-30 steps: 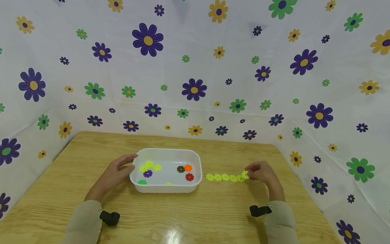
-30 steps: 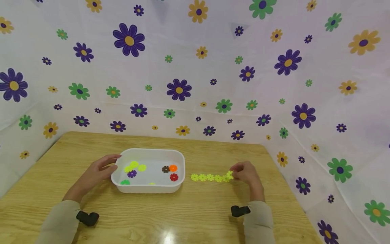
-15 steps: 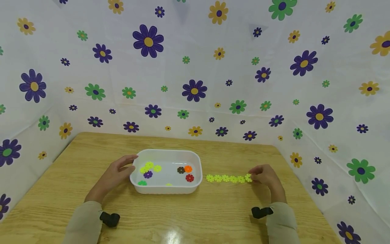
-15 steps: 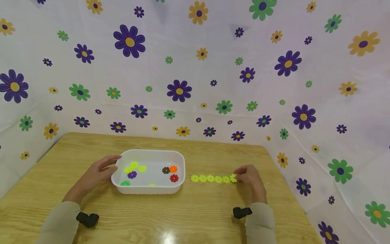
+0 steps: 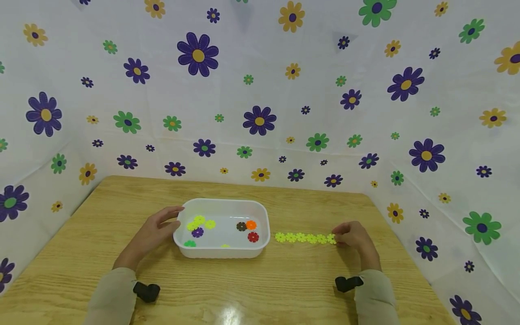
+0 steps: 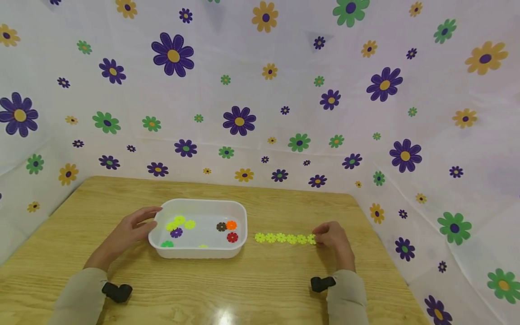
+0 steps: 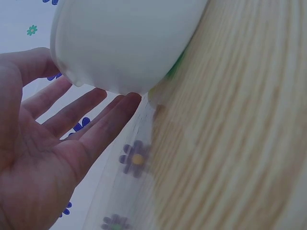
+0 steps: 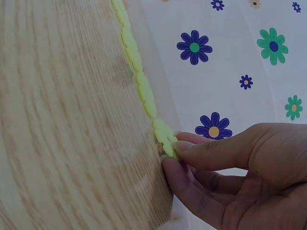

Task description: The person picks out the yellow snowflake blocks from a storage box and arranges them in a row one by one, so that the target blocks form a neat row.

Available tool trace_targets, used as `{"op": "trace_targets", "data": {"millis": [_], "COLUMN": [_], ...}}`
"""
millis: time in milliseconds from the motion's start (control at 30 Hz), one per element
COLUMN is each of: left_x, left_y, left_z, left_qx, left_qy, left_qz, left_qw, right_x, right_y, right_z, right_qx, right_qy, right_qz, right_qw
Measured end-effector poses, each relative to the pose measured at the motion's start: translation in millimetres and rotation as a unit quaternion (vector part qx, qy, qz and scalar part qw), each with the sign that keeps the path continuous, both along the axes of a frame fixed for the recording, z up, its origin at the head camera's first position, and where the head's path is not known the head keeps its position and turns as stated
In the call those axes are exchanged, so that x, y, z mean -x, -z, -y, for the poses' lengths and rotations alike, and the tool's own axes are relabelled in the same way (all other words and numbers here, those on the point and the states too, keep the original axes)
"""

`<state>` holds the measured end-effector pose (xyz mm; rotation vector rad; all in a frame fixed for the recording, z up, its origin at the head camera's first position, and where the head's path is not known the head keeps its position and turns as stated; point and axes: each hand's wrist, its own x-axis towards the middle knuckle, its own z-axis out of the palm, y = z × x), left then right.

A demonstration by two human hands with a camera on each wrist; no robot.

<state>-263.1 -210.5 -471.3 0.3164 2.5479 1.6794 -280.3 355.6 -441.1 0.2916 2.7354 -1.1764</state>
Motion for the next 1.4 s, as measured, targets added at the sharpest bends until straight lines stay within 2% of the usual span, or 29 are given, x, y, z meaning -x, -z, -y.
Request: {"op": "trace_targets", "data": {"millis": [433, 767, 1000, 1233, 1400], "left_x": [1.0, 1.0, 0.8, -0.3, -0.1], "left_y": [1.7, 5.0, 3.7, 1.2, 1.5], "left_z": [0.5, 2.1, 2.7, 2.3, 1.4], "left_qx": [0.005, 0.003, 0.005, 0.006, 0.004], "left_qy": [0.000, 0.001, 0.002, 0.003, 0.006], "left_qz": [0.006, 0.001, 0.002, 0.005, 0.001], "left_qw": [1.0000, 1.0000, 1.0000, 1.0000, 1.0000], "right_x": [0.9, 1.0, -1.0, -5.9, -8.4], "right_y": [4.3, 1.7, -7.2, -21.7, -26.1], "right_z": [0, -1, 5, 19, 25], "right_qx": [0.003, -0.009, -0.044, -0.036, -0.029], "right_qy": [0.001, 0.001, -0.004, -0.037, -0.044], "right_qz": [-0.004, -0.005, -0.028, -0.059, -0.061], "right_qw": [1.0000, 0.9999, 0.9986, 0.9970, 0.9968]}}
